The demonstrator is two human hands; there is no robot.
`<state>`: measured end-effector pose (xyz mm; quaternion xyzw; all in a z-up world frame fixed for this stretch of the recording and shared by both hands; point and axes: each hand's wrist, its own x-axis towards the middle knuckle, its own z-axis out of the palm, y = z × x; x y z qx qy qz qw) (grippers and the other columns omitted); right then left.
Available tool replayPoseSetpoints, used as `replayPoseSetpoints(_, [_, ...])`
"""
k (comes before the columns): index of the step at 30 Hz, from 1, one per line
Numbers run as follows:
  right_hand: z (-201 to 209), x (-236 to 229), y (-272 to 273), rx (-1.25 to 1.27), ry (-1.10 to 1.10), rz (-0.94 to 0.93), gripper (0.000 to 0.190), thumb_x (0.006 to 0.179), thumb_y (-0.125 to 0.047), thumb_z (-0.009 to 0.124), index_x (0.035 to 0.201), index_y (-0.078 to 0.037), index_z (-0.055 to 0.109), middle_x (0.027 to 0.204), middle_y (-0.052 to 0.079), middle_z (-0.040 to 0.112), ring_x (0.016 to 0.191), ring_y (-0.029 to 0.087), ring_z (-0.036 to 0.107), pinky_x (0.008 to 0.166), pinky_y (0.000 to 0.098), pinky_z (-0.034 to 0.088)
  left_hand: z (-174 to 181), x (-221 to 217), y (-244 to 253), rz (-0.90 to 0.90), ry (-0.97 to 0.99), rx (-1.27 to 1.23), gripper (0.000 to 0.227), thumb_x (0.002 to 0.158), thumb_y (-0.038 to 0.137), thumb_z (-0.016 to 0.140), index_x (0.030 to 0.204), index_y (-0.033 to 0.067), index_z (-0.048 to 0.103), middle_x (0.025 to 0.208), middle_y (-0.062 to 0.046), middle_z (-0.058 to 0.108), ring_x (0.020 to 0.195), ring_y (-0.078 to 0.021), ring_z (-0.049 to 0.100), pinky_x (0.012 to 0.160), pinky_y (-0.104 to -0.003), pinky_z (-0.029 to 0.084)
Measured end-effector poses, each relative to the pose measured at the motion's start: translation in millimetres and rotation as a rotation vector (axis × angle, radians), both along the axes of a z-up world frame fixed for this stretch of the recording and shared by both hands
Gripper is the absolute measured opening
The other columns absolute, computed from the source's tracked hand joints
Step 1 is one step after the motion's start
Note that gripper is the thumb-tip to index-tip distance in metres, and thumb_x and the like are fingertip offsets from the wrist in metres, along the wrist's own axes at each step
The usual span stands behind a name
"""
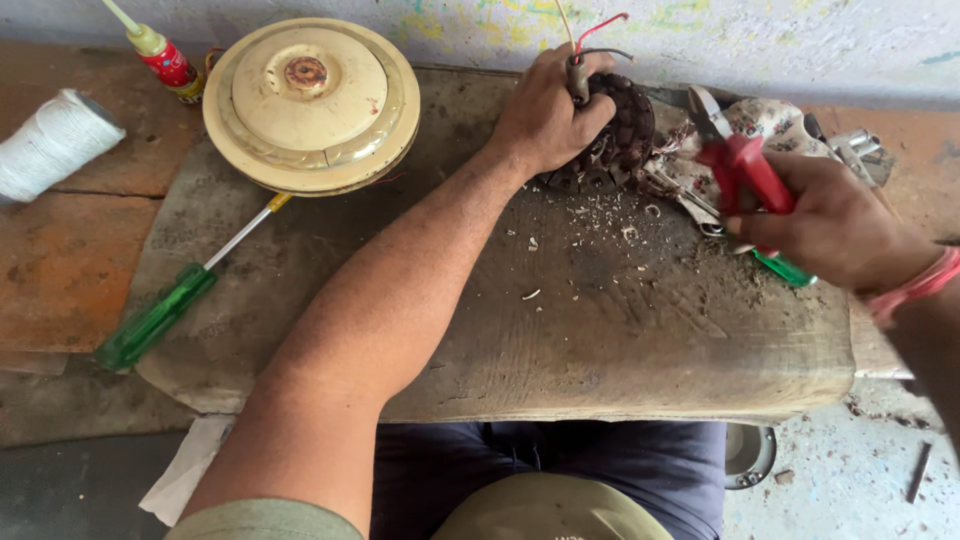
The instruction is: The person uses pliers and a screwdriver to strip insulation and adjust wires on a dark cylindrical electrical component. They repeatedly cut and pull at the wires while holding the component steady on a wooden workbench.
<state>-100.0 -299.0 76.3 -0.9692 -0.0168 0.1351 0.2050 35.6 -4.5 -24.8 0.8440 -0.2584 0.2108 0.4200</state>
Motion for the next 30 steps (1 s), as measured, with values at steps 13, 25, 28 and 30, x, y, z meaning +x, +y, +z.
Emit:
replayPoseSetpoints(13, [34,-3,23,-1.419,-0.723,0.606,0.052,0.097,-0.034,0.056,0.149,-0.031,0.055,0.169,0.017,0.037,0.153,0.031,0.037,0.121,0.0643,0.015,3,-3,-2,0.002,-0.003,-0.024,0.042,0.087,0.032,0.063,0.122,0.0112,0.071,0.12,-0.012,0.068,0.121,-0.0316,0.061,0.105,-0.049,0.051])
replayPoseSetpoints(25, [64,10,35,-1.421,-0.969,0.818,0.03,0.101,-0.049,0.058,0.125,-0.036,0.07,0.144,0.008,0.048,0.14,0.026,0.04,0.118,0.0567,0.032,1,0,-2,-0.001,0.028,-0.007,0.046,0.084,0.032,0.06,0.123,0.0101,0.071,0.117,-0.013,0.068,0.119,-0.0319,0.061,0.104,-0.05,0.051])
replayPoseSetpoints(28, [68,16,36,-1.384,-1.033,0.885,0.025,0.098,-0.047,0.061,0.115,-0.035,0.074,0.133,0.008,0.053,0.13,0.025,0.047,0.111,0.0499,0.036,1,0,-2,0.011,0.021,-0.011,0.044,0.084,0.032,0.061,0.121,0.0103,0.071,0.117,-0.013,0.068,0.119,-0.0327,0.061,0.104,-0.05,0.051])
replayPoseSetpoints(30, [69,21,33,-1.336,-1.041,0.934,0.027,0.098,-0.047,0.062,0.112,-0.028,0.075,0.125,0.012,0.059,0.12,0.026,0.054,0.103,0.0471,0.043,0,0,-4,0.014,0.009,-0.032,0.043,0.084,0.032,0.061,0.12,0.0111,0.072,0.117,-0.013,0.069,0.119,-0.0341,0.06,0.102,-0.051,0.05])
